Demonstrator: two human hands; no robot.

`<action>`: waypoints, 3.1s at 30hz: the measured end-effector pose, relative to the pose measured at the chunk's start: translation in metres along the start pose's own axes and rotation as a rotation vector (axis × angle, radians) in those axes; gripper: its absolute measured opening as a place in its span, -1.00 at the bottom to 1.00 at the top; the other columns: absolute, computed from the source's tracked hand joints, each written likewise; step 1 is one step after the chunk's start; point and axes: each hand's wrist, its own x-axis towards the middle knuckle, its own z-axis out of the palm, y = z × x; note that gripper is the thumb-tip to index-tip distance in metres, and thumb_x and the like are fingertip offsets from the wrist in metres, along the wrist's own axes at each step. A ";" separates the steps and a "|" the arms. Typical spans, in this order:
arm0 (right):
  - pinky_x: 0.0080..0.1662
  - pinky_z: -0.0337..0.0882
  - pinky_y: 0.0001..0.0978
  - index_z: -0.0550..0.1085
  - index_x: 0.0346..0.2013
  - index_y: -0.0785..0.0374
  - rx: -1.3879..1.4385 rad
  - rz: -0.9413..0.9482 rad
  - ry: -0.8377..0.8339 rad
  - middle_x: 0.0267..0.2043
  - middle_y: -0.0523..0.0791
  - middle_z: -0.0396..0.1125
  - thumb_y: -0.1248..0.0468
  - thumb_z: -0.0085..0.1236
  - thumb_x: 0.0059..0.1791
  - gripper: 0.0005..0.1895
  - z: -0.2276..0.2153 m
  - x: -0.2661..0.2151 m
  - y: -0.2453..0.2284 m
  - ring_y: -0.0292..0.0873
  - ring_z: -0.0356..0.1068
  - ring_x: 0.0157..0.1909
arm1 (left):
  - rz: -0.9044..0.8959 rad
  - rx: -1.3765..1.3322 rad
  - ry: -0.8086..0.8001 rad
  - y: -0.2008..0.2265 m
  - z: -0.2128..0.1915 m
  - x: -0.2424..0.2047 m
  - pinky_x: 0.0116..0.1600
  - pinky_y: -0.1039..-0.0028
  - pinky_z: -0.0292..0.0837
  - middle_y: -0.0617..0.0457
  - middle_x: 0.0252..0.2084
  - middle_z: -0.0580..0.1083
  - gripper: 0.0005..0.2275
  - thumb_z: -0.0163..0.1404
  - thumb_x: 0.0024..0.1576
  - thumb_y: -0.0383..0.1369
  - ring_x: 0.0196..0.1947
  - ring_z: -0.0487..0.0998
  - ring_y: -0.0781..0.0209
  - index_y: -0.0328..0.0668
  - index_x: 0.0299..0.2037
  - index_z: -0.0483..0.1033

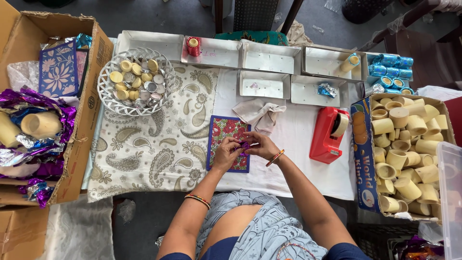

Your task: The person wipes a small cylindrical candle with a cloth, then wraps it in purple metallic foil, secures it with tape, and places it in a tray. The person repeats this process for a second candle.

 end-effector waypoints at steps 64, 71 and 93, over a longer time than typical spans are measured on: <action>-0.09 0.46 -0.25 0.60 -0.11 0.14 -0.685 -0.560 0.497 -0.09 -0.05 0.36 0.38 0.32 -0.15 -0.69 0.048 -0.053 0.002 -0.07 0.44 -0.11 | 0.358 0.427 -0.108 0.027 -0.020 -0.009 0.21 0.32 0.44 0.14 0.16 0.48 -0.56 0.29 -0.08 -0.32 0.12 0.51 0.08 -0.03 0.07 0.61; -0.03 0.54 -0.41 0.52 0.01 0.23 -0.093 -0.254 0.468 -0.07 -0.11 0.39 0.45 0.26 -0.09 -0.64 0.039 -0.028 0.027 -0.24 0.46 -0.08 | 0.597 0.528 -0.008 0.023 -0.019 -0.011 0.20 0.26 0.42 0.09 0.03 0.48 -0.70 0.25 0.01 -0.29 0.08 0.50 0.04 -0.11 -0.06 0.62; -0.06 0.54 -0.30 0.49 -0.09 0.32 -0.127 -0.244 0.815 -0.09 -0.03 0.42 0.38 0.27 -0.01 -0.78 0.022 -0.029 0.050 -0.12 0.46 -0.07 | 0.804 0.728 0.099 0.009 -0.011 -0.015 0.20 0.21 0.40 0.11 -0.16 0.51 -0.91 0.14 0.06 -0.44 -0.02 0.56 0.15 -0.09 -0.25 0.61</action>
